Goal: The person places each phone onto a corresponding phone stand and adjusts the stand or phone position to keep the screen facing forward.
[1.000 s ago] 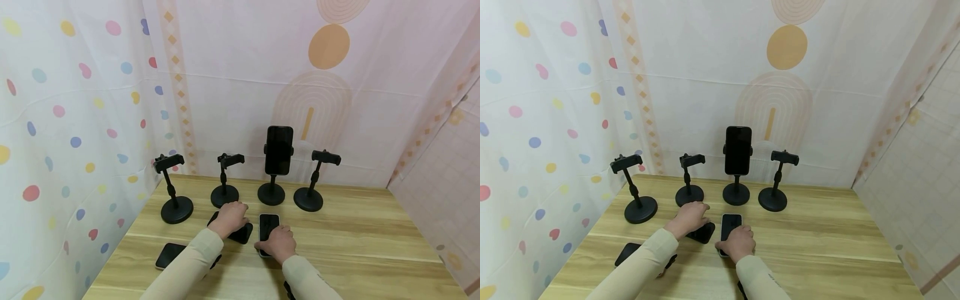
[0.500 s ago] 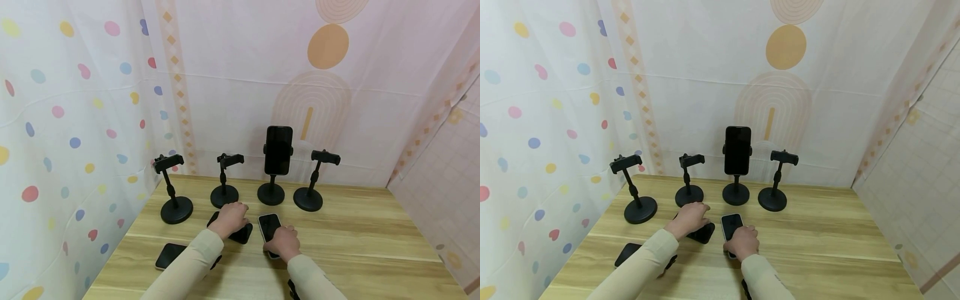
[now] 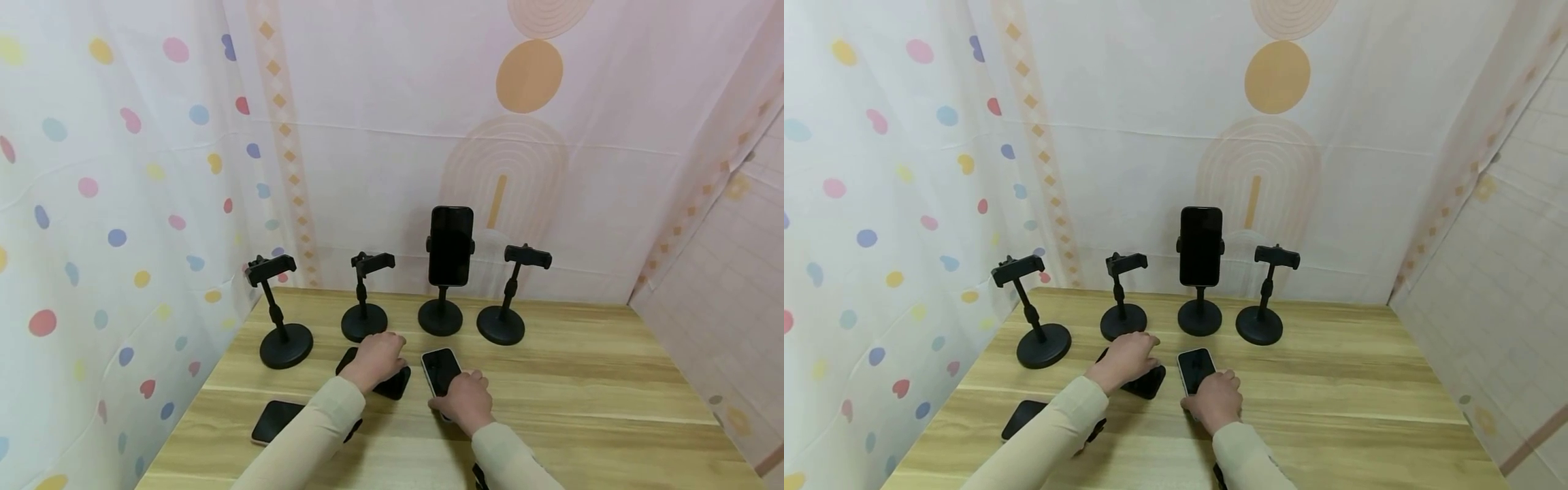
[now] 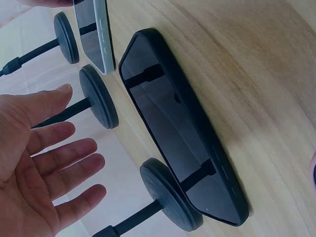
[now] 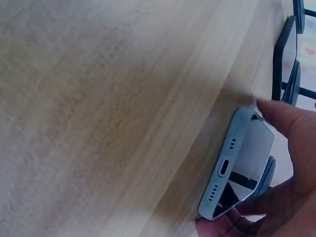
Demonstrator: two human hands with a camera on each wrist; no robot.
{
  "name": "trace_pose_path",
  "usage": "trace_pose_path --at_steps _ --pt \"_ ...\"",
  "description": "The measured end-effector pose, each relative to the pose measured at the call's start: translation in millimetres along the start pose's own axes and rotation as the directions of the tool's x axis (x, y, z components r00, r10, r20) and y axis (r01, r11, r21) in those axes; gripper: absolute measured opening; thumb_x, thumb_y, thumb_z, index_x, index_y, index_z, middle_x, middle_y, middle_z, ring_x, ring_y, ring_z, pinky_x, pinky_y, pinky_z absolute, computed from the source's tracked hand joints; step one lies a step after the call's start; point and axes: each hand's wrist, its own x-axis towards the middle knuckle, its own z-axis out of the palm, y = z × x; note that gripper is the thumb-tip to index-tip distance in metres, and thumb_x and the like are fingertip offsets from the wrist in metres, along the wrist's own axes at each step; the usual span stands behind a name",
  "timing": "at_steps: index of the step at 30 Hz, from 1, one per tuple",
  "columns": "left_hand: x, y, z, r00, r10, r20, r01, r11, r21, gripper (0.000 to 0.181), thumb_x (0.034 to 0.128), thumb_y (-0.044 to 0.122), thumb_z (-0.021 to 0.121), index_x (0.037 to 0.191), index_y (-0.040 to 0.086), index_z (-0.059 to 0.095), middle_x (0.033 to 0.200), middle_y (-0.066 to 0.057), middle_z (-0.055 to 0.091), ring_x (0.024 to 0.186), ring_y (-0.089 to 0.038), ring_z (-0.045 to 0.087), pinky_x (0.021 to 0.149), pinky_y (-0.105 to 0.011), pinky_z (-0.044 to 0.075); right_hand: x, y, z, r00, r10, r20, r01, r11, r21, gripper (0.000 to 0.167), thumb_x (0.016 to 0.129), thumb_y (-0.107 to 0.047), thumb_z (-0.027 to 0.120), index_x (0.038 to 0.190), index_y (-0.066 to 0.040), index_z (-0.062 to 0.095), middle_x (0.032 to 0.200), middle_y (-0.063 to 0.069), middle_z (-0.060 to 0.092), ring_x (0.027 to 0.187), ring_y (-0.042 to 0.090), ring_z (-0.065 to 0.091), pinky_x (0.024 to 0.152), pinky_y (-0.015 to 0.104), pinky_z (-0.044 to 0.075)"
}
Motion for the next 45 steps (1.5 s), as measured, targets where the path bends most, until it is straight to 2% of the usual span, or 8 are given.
trace_pose_path --at_steps 3,6,13,20,27,32,38,45 --pt "-0.4 0.4 -0.2 1.000 0.002 0.001 -0.002 1.000 0.003 0.020 0.0899 0.022 0.075 0.103 0.008 0.072 0.087 -0.004 0.067 0.072 -0.020 0.064 0.065 -0.038 0.053 0.3 0 1 1.000 -0.008 -0.007 0.008 1.000 -0.019 0.070 0.069 -0.044 0.088 0.095 0.016 0.060 0.092 0.021 0.045 0.083 0.032 0.046 0.061 0.045 0.052" --pt "-0.7 0.6 -0.1 1.000 0.004 -0.006 -0.004 1.000 0.009 0.022 0.0898 0.023 0.075 0.105 0.008 0.073 0.090 -0.005 0.068 0.074 -0.020 0.065 0.066 -0.038 0.054 1.5 0 2 1.000 -0.006 -0.012 0.006 1.000 -0.031 0.069 0.070 -0.041 0.087 0.096 0.017 0.060 0.092 0.022 0.045 0.084 0.031 0.046 0.061 0.045 0.052" --pt "-1.2 -0.8 1.3 1.000 0.000 -0.023 0.001 1.000 0.019 0.019 0.0887 0.025 0.076 0.100 0.009 0.073 0.086 -0.004 0.067 0.074 -0.020 0.065 0.066 -0.038 0.054 4.6 2 -2 1.000 -0.003 0.000 0.003 0.999 -0.037 0.057 0.069 -0.034 0.087 0.090 0.013 0.065 0.092 0.022 0.047 0.084 0.032 0.047 0.062 0.046 0.052" --pt "-1.1 -4.0 4.1 1.000 0.001 -0.026 -0.001 1.000 0.006 0.022 0.0878 0.024 0.077 0.102 0.008 0.073 0.088 -0.006 0.068 0.075 -0.021 0.066 0.066 -0.039 0.054 2.9 4 -10 0.999 -0.014 0.028 0.015 0.998 -0.056 0.057 0.067 -0.031 0.088 0.097 0.012 0.065 0.093 0.023 0.048 0.084 0.033 0.047 0.065 0.047 0.053" --pt "-1.8 -5.2 5.4 1.000 0.003 -0.030 -0.002 1.000 0.018 0.022 0.0877 0.025 0.077 0.101 0.009 0.073 0.086 -0.005 0.068 0.074 -0.021 0.065 0.065 -0.038 0.054 5.9 8 -16 0.998 -0.049 0.045 0.053 0.993 -0.103 0.053 0.066 -0.035 0.086 0.094 0.007 0.068 0.092 0.022 0.052 0.084 0.033 0.050 0.066 0.047 0.052" --pt "-2.0 -4.9 4.1 0.999 0.001 -0.037 0.000 1.000 0.017 0.018 0.0876 0.024 0.077 0.095 0.009 0.072 0.080 -0.003 0.065 0.070 -0.020 0.064 0.063 -0.038 0.053 8.6 9 -20 0.997 -0.051 0.052 0.057 0.990 -0.130 0.050 0.067 -0.037 0.085 0.092 0.004 0.070 0.091 0.021 0.054 0.079 0.029 0.053 0.065 0.045 0.052" --pt "-2.4 -4.9 2.7 0.999 -0.002 -0.041 0.003 1.000 0.021 0.016 0.0875 0.024 0.077 0.094 0.009 0.072 0.077 -0.002 0.063 0.068 -0.019 0.063 0.062 -0.037 0.053 10.0 11 -23 0.996 -0.043 0.081 0.054 0.990 -0.133 0.046 0.068 -0.037 0.086 0.089 0.001 0.069 0.087 0.016 0.058 0.071 0.024 0.054 0.059 0.040 0.051" --pt "-3.0 -4.7 0.6 0.999 0.002 -0.042 -0.001 1.000 0.027 0.020 0.0884 0.025 0.076 0.099 0.009 0.073 0.082 -0.004 0.066 0.072 -0.020 0.065 0.064 -0.037 0.054 10.9 14 -28 0.995 -0.036 0.088 0.043 0.995 -0.085 0.051 0.066 -0.039 0.086 0.091 0.001 0.068 0.084 0.013 0.058 0.071 0.023 0.054 0.058 0.039 0.050"
